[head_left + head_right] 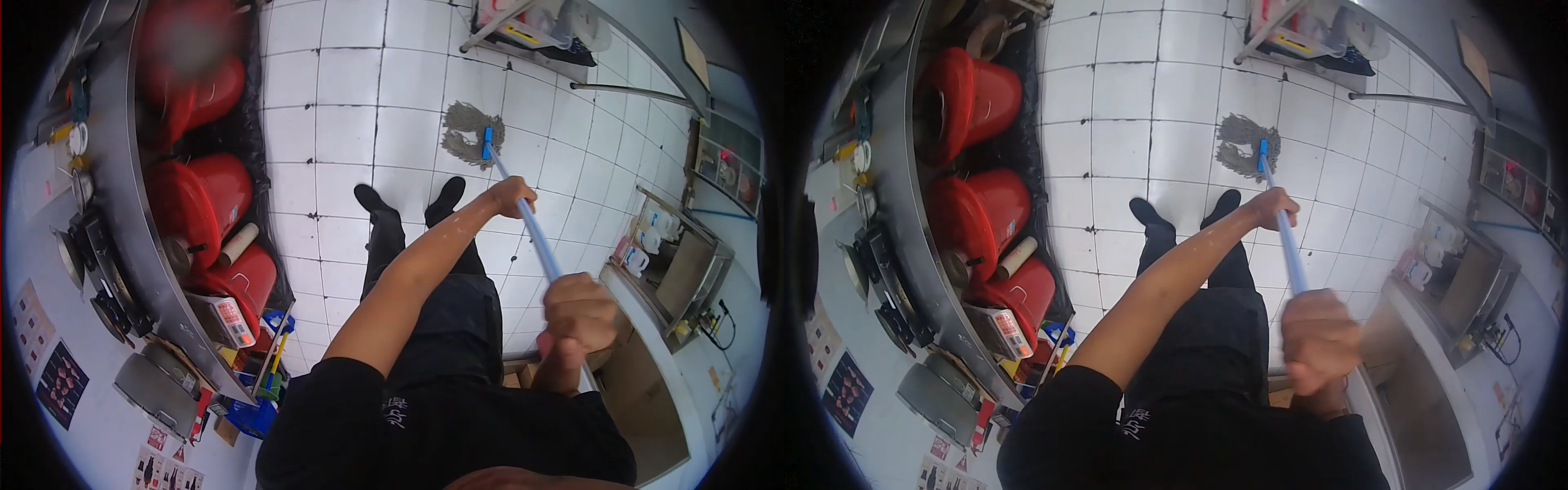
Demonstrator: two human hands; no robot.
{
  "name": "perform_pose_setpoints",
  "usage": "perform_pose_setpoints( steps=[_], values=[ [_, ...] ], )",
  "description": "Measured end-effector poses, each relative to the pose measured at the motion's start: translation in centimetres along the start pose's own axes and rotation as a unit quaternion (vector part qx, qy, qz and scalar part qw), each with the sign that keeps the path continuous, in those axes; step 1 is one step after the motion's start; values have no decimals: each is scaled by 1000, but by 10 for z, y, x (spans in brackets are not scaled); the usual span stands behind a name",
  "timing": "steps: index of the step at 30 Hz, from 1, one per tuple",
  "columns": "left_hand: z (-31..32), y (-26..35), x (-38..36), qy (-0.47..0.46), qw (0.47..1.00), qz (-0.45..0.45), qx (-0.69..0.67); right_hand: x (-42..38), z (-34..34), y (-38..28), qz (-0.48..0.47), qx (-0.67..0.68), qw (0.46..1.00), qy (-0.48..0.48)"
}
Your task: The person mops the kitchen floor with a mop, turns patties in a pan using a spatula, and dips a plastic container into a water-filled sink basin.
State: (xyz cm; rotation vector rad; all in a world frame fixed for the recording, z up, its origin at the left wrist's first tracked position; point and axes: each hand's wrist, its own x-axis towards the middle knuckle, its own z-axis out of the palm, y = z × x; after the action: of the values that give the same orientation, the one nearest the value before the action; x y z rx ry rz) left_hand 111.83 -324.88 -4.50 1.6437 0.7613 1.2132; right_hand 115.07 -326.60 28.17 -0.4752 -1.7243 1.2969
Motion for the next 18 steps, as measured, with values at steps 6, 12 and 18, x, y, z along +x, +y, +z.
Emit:
perform_pose_setpoints(
  steps=[6, 12, 18],
  values=[
    [-64, 25, -54, 7, 997, -73, 40, 29, 27, -5, 11, 120, 990, -72],
    [-191, 54, -154, 21, 978, -154, 141, 41, 109, 24, 5, 206, 978, -36],
    [-285, 52, -280, -12, 952, -247, 181, -3, 205, 77, -15, 237, 971, 24]
  ],
)
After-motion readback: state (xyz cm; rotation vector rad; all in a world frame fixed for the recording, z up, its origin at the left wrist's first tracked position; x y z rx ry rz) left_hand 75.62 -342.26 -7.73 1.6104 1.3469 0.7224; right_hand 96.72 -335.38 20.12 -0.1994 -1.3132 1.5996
